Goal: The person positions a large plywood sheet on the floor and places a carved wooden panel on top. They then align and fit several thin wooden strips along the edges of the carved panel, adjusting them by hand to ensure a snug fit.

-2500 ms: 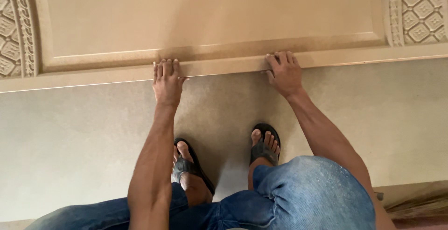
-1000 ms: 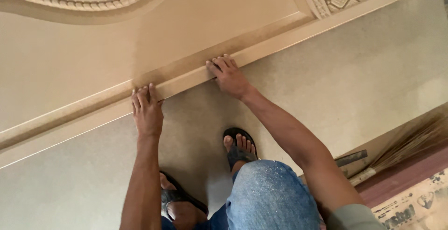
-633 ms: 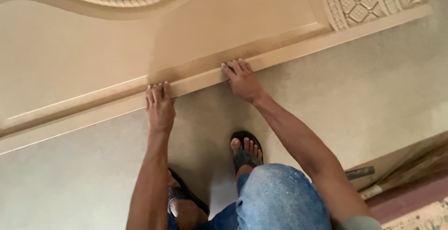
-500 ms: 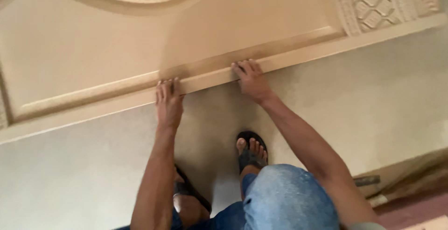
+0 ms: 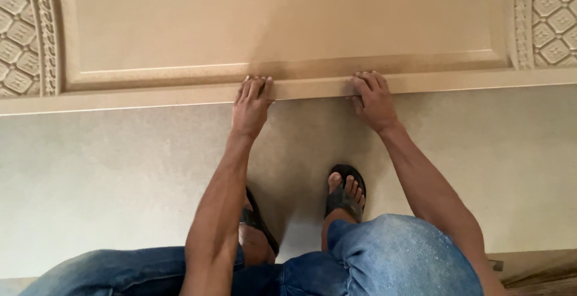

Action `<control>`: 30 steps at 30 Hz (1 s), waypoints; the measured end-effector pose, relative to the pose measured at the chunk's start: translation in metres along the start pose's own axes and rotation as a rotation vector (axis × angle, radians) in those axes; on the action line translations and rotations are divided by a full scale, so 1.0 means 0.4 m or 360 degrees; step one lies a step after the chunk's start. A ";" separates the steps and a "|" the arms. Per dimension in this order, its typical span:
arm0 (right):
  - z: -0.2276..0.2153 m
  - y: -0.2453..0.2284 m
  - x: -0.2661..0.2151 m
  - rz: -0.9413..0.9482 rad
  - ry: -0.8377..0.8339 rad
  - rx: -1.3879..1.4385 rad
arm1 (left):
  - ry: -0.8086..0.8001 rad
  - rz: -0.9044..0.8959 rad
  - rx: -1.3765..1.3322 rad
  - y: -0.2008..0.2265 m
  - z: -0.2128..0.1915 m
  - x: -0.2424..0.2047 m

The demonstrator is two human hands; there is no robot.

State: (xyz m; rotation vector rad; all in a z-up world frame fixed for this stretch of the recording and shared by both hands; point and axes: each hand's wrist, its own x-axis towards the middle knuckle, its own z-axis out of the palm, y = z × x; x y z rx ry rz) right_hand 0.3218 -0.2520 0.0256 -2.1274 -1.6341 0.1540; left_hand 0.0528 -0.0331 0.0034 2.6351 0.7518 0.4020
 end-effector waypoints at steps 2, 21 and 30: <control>-0.001 -0.004 0.002 -0.0013 0.0010 0.0026 | -0.0001 0.0016 0.0005 -0.003 -0.003 0.001; -0.007 -0.034 0.010 0.0030 0.0034 -0.0025 | 0.0093 -0.0003 0.0038 0.011 0.016 -0.010; 0.018 -0.022 -0.009 -0.0012 0.0050 -0.0133 | 0.0081 -0.0016 0.0080 0.016 0.038 -0.019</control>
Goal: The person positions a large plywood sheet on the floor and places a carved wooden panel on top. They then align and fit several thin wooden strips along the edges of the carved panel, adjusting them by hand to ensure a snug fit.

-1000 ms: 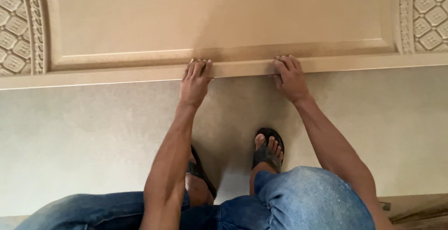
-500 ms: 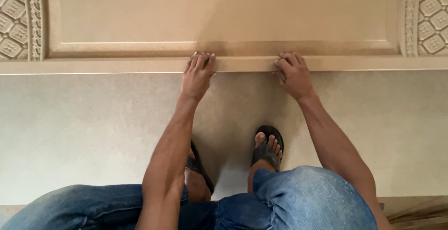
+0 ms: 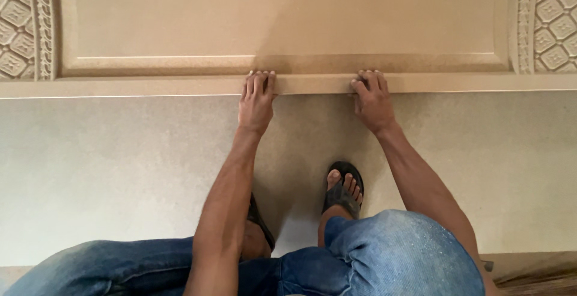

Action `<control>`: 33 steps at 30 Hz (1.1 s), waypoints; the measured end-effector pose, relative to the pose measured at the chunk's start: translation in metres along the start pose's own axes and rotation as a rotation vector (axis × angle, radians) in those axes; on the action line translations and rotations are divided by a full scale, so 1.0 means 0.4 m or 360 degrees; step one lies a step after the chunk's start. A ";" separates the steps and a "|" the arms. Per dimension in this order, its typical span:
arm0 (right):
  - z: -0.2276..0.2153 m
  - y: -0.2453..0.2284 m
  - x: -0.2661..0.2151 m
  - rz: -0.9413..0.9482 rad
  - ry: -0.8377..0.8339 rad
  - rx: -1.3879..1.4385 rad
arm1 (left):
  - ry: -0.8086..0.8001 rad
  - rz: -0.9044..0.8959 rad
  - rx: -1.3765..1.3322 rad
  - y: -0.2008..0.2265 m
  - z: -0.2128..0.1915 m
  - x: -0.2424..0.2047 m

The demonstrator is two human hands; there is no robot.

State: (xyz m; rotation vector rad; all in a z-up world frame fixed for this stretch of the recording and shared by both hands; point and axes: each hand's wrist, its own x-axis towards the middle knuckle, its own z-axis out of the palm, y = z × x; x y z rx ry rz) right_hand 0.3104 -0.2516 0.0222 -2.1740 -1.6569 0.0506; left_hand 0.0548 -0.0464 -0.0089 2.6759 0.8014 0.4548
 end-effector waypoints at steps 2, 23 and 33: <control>0.002 0.002 0.006 0.0010 0.0001 0.0028 | 0.0003 0.0028 0.0006 -0.005 -0.011 0.005; 0.004 -0.006 0.005 0.0036 0.0068 0.0102 | 0.0014 0.0001 -0.0036 -0.016 -0.016 0.012; 0.016 0.000 0.000 -0.0033 0.0113 0.0026 | 0.0006 -0.0015 -0.0109 -0.018 -0.022 0.010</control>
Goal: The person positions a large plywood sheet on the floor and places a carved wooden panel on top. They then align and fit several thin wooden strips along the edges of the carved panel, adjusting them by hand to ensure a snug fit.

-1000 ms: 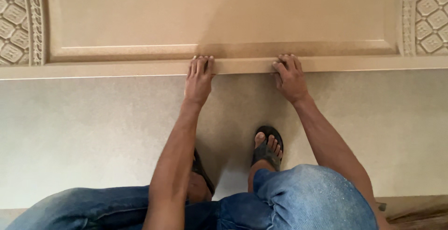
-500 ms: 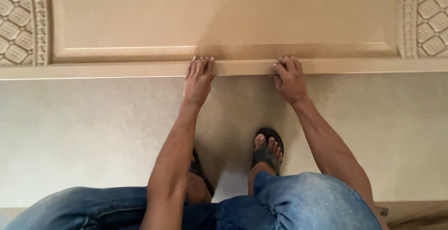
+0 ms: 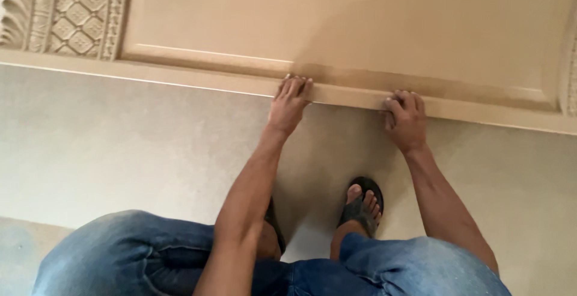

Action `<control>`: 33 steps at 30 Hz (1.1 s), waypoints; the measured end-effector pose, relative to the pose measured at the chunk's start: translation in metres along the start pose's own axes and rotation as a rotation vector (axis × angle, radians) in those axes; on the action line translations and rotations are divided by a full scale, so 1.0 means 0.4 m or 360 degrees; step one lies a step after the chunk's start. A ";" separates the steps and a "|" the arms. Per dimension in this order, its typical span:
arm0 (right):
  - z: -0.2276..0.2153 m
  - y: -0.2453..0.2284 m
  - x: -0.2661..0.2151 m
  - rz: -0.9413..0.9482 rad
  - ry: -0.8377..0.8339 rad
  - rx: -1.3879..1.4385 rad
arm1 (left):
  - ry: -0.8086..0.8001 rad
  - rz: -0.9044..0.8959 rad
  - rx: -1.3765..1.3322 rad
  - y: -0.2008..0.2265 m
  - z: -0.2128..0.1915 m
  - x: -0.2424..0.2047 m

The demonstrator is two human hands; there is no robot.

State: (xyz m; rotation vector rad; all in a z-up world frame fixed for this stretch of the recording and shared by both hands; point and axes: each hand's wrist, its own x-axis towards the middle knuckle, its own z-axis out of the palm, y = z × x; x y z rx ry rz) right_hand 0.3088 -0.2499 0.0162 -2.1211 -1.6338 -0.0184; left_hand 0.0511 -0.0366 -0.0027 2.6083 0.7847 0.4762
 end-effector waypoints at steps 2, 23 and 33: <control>0.003 -0.001 0.001 -0.0027 0.0004 -0.0040 | -0.0012 -0.0016 0.0007 -0.002 -0.003 0.001; 0.014 -0.065 0.050 -0.0105 -0.0194 -0.0166 | -0.0019 -0.0029 0.0102 -0.036 0.014 0.003; 0.029 -0.226 0.518 -0.0745 -0.0599 -0.0059 | 0.0798 -0.1013 -0.0178 -0.256 -0.153 0.048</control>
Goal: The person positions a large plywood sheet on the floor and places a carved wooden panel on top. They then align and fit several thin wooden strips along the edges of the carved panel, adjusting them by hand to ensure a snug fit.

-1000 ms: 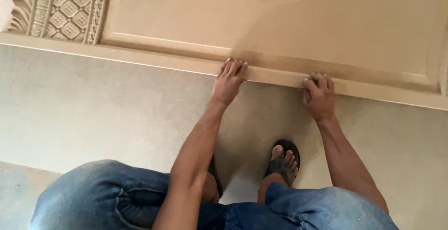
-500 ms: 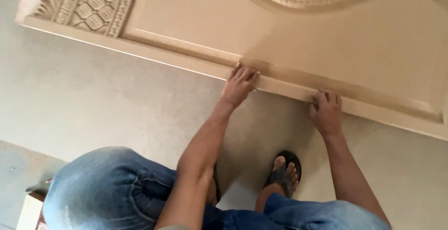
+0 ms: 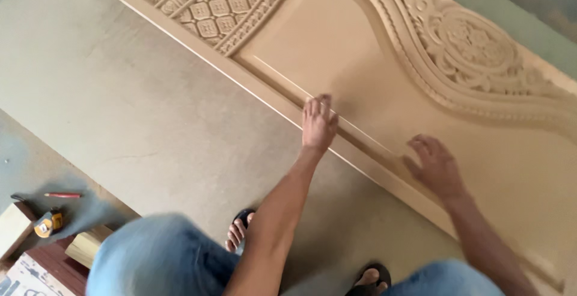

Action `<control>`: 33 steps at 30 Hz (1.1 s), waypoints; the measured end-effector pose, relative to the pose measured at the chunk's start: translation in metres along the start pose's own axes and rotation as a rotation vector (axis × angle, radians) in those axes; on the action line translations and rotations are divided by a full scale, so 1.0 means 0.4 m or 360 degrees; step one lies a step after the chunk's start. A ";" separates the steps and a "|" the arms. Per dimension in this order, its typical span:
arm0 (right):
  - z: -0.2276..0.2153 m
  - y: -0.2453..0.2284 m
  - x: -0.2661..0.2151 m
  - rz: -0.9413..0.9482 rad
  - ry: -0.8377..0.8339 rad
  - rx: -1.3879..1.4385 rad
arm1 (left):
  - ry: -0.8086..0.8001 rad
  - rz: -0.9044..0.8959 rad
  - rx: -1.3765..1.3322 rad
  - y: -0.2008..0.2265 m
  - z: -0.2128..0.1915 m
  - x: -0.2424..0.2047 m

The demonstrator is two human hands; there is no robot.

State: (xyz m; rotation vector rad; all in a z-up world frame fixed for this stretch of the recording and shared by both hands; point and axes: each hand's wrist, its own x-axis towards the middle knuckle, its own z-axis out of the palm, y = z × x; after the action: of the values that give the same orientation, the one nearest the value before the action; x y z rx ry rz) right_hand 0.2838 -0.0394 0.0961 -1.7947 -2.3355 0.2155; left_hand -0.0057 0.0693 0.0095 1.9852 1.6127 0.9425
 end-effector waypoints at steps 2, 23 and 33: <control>-0.079 0.018 0.109 0.0015 -0.0135 -0.0071 | 0.0140 -0.0173 -0.0022 -0.040 -0.042 0.064; 0.126 -0.588 1.137 -0.0393 -0.0237 0.0552 | 0.0649 -0.1531 -0.0572 -0.671 -0.502 0.405; 0.489 -0.631 1.585 -0.0022 -0.0772 0.0485 | 0.1263 -0.1749 -0.0189 -1.041 -0.505 0.660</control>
State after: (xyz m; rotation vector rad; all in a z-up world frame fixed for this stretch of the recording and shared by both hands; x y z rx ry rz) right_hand -0.1579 0.5081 0.0017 -1.7147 -2.4323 1.0474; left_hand -0.4101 0.4062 -0.0734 0.3558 2.4844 1.2900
